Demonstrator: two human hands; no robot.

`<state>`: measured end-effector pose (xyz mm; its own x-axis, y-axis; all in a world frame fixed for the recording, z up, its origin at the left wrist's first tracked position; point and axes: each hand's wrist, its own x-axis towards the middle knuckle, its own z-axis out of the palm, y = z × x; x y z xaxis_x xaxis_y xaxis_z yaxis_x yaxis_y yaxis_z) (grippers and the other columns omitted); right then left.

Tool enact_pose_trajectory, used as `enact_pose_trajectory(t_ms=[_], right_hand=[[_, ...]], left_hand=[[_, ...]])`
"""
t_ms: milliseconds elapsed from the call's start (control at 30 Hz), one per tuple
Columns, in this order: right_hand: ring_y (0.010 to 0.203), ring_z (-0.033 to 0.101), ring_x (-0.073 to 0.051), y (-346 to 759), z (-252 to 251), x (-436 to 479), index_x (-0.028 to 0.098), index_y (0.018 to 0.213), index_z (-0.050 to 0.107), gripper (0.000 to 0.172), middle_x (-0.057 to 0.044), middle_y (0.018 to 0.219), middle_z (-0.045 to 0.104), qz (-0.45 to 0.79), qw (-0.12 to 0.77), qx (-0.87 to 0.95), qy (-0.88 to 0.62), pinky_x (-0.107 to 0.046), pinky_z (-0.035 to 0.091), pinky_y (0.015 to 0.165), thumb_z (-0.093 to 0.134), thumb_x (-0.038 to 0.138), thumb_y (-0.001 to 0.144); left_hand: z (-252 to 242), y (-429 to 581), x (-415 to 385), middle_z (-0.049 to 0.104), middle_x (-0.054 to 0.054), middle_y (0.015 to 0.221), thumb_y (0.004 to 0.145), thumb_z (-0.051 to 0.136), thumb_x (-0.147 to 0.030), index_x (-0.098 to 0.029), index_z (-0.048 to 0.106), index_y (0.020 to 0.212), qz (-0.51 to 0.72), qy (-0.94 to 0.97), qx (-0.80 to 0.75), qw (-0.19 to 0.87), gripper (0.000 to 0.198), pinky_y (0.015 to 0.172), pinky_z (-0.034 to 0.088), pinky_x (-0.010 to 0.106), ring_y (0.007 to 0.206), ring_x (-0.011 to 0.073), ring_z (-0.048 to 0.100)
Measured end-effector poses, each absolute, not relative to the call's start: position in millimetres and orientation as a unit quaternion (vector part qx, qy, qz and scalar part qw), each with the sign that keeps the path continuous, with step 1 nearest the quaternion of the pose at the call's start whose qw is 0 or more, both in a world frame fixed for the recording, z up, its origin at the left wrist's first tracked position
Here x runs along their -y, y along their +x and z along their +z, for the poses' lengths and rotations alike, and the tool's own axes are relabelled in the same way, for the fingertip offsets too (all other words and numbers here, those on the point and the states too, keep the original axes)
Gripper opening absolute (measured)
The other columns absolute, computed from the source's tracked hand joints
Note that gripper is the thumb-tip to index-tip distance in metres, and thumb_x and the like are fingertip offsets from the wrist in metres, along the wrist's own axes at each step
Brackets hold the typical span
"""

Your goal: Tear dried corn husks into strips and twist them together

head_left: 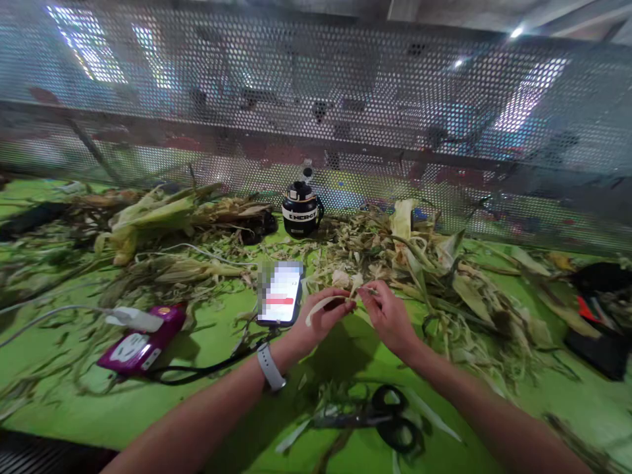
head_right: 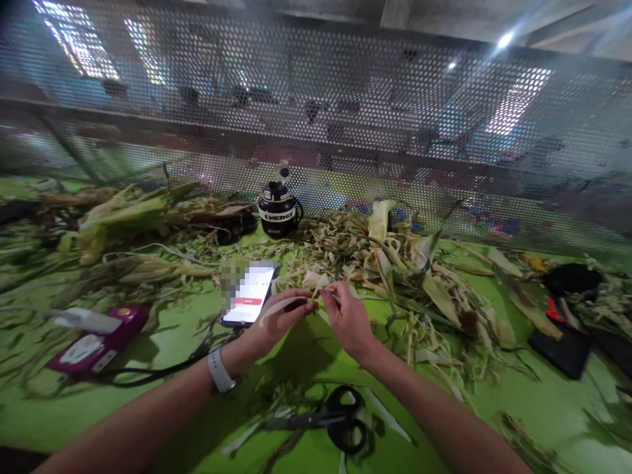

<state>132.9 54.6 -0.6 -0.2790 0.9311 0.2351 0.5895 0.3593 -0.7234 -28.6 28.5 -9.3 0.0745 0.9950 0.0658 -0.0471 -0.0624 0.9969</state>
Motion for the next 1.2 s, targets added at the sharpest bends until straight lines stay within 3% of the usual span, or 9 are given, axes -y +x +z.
enact_pose_trajectory(t_ms=[167, 233, 300, 400, 533, 633, 833, 933, 1200], right_hand=[[0.049, 0.049, -0.014, 134, -1, -59, 0.012, 0.125, 0.037, 0.064, 0.008, 0.052, 0.049, 0.312, 0.297, 0.745, -0.509, -0.023, 0.035, 0.048, 0.059, 0.05, 0.078], [0.054, 0.052, -0.015, 135, -1, -58, 0.014, 0.121, 0.045, 0.05, 0.004, 0.059, 0.055, 0.236, 0.286, 0.78, -0.504, -0.025, 0.037, 0.052, 0.055, 0.045, 0.083], [0.062, 0.055, -0.016, 137, 2, -54, 0.016, 0.101, 0.058, 0.026, -0.002, 0.069, 0.06, 0.115, 0.267, 0.832, -0.473, -0.026, 0.039, 0.057, 0.048, 0.037, 0.089], [0.069, 0.055, -0.018, 137, 8, -46, 0.017, 0.08, 0.063, 0.024, -0.006, 0.074, 0.06, -0.079, 0.228, 0.883, -0.403, -0.03, 0.038, 0.064, 0.044, 0.025, 0.092], [0.087, 0.053, -0.023, 140, 18, -45, 0.017, 0.087, 0.064, 0.018, -0.01, 0.092, 0.062, -0.187, 0.226, 0.91, -0.292, -0.034, 0.039, 0.077, 0.047, 0.014, 0.088], [0.097, 0.052, -0.023, 144, 20, -55, 0.017, 0.09, 0.063, 0.016, -0.01, 0.104, 0.062, -0.151, 0.252, 0.914, -0.279, -0.035, 0.038, 0.084, 0.047, 0.018, 0.09], [0.07, 0.054, -0.019, 148, 10, -72, 0.017, 0.08, 0.059, 0.034, -0.006, 0.072, 0.063, -0.086, 0.262, 0.9, -0.337, -0.031, 0.038, 0.068, 0.033, 0.031, 0.097], [0.066, 0.056, -0.018, 146, 7, -70, 0.017, 0.083, 0.058, 0.039, -0.007, 0.073, 0.065, -0.029, 0.28, 0.876, -0.392, -0.029, 0.037, 0.061, 0.028, 0.037, 0.098], [0.055, 0.053, -0.016, 141, 8, -61, 0.018, 0.087, 0.055, 0.028, -0.002, 0.065, 0.061, 0.155, 0.27, 0.823, -0.475, -0.026, 0.035, 0.055, 0.037, 0.039, 0.093]], left_hand=[[-12, -34, -33, 0.067, 0.004, 0.083, 0.076, 0.063, -0.036, -0.018, 0.064, 0.091, 0.541, 0.527, -0.48, 0.447, 0.023, 0.066, 0.048, 0.029, 0.076, 0.0186, 0.062], [-12, -36, -36, 0.066, 0.004, 0.084, 0.077, 0.062, -0.035, -0.018, 0.063, 0.091, 0.552, 0.529, -0.489, 0.42, 0.022, 0.068, 0.048, 0.03, 0.078, 0.0191, 0.061], [-15, -38, -39, 0.064, 0.004, 0.084, 0.078, 0.06, -0.034, -0.018, 0.061, 0.09, 0.556, 0.543, -0.495, 0.388, 0.02, 0.069, 0.048, 0.03, 0.079, 0.019, 0.06], [-22, -41, -43, 0.061, 0.004, 0.082, 0.08, 0.056, -0.032, -0.018, 0.058, 0.091, 0.546, 0.572, -0.496, 0.357, 0.017, 0.068, 0.047, 0.03, 0.076, 0.0178, 0.058], [-26, -42, -41, 0.059, 0.006, 0.089, 0.084, 0.051, -0.028, -0.018, 0.054, 0.096, 0.499, 0.638, -0.453, 0.373, 0.016, 0.072, 0.047, 0.031, 0.079, 0.017, 0.056], [-23, -41, -37, 0.058, 0.006, 0.089, 0.084, 0.05, -0.024, -0.017, 0.052, 0.099, 0.435, 0.709, -0.406, 0.38, 0.017, 0.074, 0.045, 0.029, 0.079, 0.0164, 0.054], [-7, -38, -29, 0.055, 0.005, 0.088, 0.087, 0.045, -0.026, -0.017, 0.052, 0.097, 0.382, 0.745, -0.387, 0.386, 0.015, 0.075, 0.043, 0.028, 0.081, 0.0168, 0.052], [0, -37, -27, 0.055, 0.006, 0.092, 0.091, 0.039, -0.029, -0.017, 0.053, 0.097, 0.404, 0.722, -0.388, 0.406, 0.02, 0.081, 0.042, 0.03, 0.087, 0.0174, 0.052], [-13, -31, -35, 0.058, 0.004, 0.079, 0.084, 0.052, -0.03, -0.015, 0.056, 0.089, 0.448, 0.687, -0.417, 0.392, 0.016, 0.068, 0.044, 0.027, 0.071, 0.0147, 0.053]])
